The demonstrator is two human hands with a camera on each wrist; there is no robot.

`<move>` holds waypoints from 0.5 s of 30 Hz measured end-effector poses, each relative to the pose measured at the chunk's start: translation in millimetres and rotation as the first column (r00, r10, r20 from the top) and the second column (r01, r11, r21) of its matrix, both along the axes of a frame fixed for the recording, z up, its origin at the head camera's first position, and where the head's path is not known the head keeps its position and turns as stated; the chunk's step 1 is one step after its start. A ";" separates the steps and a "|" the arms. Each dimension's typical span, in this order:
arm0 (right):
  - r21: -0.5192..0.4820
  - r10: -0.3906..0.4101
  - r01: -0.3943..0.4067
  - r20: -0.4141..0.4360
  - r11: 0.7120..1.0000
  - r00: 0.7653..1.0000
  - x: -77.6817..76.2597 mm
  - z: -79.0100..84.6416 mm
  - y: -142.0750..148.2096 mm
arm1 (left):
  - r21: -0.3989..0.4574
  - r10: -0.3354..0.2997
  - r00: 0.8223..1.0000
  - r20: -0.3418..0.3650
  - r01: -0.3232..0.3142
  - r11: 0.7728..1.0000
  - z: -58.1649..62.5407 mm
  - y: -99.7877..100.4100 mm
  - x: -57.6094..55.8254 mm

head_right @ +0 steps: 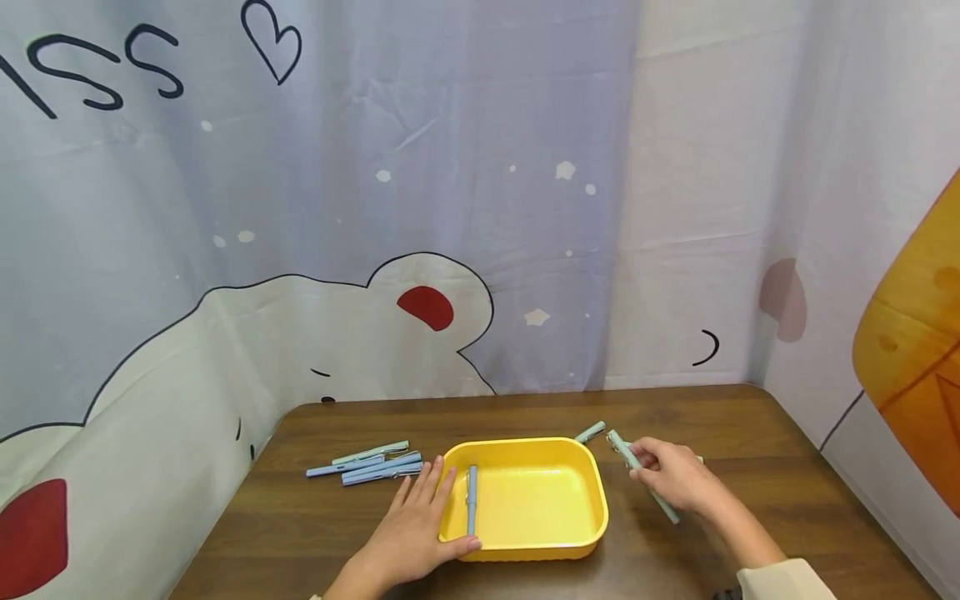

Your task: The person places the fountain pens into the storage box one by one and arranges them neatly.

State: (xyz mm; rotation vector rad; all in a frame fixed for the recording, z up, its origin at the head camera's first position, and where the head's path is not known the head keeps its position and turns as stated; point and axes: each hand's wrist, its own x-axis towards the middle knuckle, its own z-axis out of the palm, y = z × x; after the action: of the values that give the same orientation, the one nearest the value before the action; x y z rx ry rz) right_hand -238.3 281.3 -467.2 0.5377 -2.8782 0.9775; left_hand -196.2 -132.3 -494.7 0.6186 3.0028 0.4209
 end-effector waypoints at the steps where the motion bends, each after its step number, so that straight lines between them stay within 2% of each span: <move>1: -0.028 -0.004 0.005 0.029 1.000 1.000 1.5 1.8 -2.2 | 0.002 -0.001 1.000 -0.001 0.001 1.000 0.0 -0.1 0.1; 4: -0.122 -0.004 0.018 0.113 0.992 0.994 5.2 4.6 -9.6 | 0.005 -0.002 1.000 0.001 0.002 1.000 0.3 -0.5 0.3; 9: -0.277 0.040 0.024 0.222 0.960 0.974 7.8 4.4 -21.7 | 0.000 0.005 1.000 0.018 -0.005 1.000 -0.3 -1.1 -0.3; 15: -0.322 0.034 0.060 0.279 0.945 0.960 9.5 3.7 -31.9 | 0.003 0.008 1.000 0.026 -0.008 1.000 0.4 0.1 -1.4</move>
State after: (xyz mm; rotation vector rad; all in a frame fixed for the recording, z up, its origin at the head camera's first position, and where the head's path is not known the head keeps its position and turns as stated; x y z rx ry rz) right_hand -228.8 249.4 -463.5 0.3768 -2.8448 1.6106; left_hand -197.6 -132.2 -494.3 0.5968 2.9814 0.4304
